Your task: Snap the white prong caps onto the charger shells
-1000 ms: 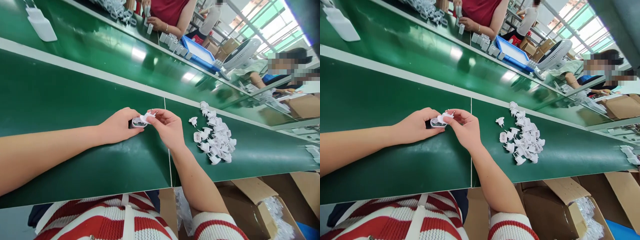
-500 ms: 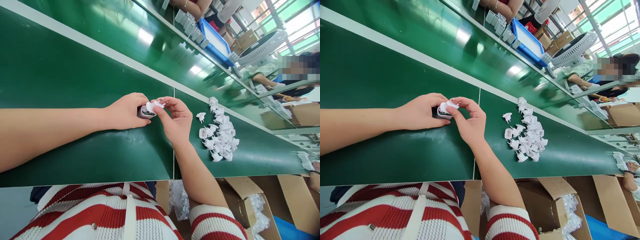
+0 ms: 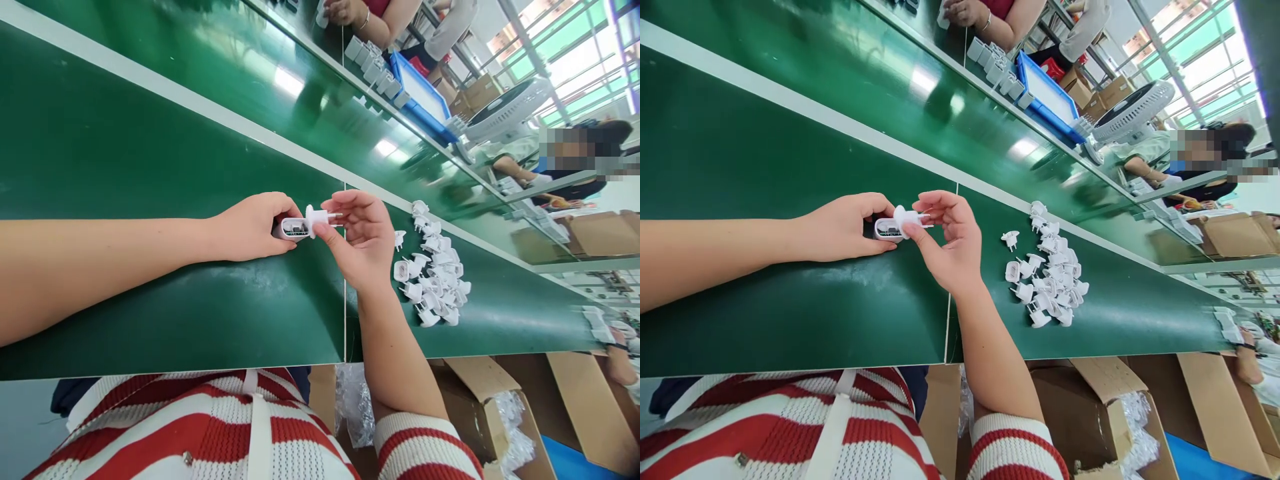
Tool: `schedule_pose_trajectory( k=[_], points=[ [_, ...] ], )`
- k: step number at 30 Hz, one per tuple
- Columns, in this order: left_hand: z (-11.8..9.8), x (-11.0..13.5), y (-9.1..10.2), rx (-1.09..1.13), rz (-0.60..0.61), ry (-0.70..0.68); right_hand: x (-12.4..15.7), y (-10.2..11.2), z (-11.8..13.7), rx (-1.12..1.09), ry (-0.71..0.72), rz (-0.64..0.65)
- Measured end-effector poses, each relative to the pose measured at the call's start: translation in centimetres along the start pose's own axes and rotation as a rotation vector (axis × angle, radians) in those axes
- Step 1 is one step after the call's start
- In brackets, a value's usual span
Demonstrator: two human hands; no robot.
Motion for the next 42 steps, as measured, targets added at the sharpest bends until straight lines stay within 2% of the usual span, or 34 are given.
schedule_pose_trajectory(
  k=[3,7,9,14,18,23,30,42],
  points=[
    [0.0,0.0,0.0,-0.012,0.001,0.012,0.0,0.4,0.9,0.07,0.078,-0.03],
    [-0.1,-0.1,0.0,-0.007,-0.008,-0.015,0.4,-1.0,1.9,0.259,0.214,0.112],
    [-0.2,-0.1,0.0,-0.008,-0.009,-0.028,0.5,-1.5,2.3,0.287,0.266,0.141],
    [-0.1,-0.2,0.0,-0.036,-0.005,-0.023,0.2,-1.1,2.3,0.294,0.259,0.067],
    [-0.1,-0.2,0.0,-0.032,-0.002,0.001,0.4,-1.6,2.1,0.305,0.258,0.122],
    [0.0,-0.2,0.0,-0.026,-0.013,0.014,0.7,-2.1,2.5,0.393,0.344,0.143],
    [-0.4,-0.1,0.1,-0.04,0.018,-0.015,1.2,-2.5,2.9,0.533,0.412,0.06],
    [-0.5,0.0,0.2,-0.032,0.008,0.016,2.1,-2.5,3.2,0.561,0.445,-0.086]
  ],
)
Point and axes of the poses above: each hand's wrist, its own x-axis away from the middle knuckle, its own y-axis out of the back of the hand, z = x × y, the point moved 8 cm from there along -x, towards the middle knuckle, and after that the axes turned 10 degrees about -z, right-handed, at the moved point
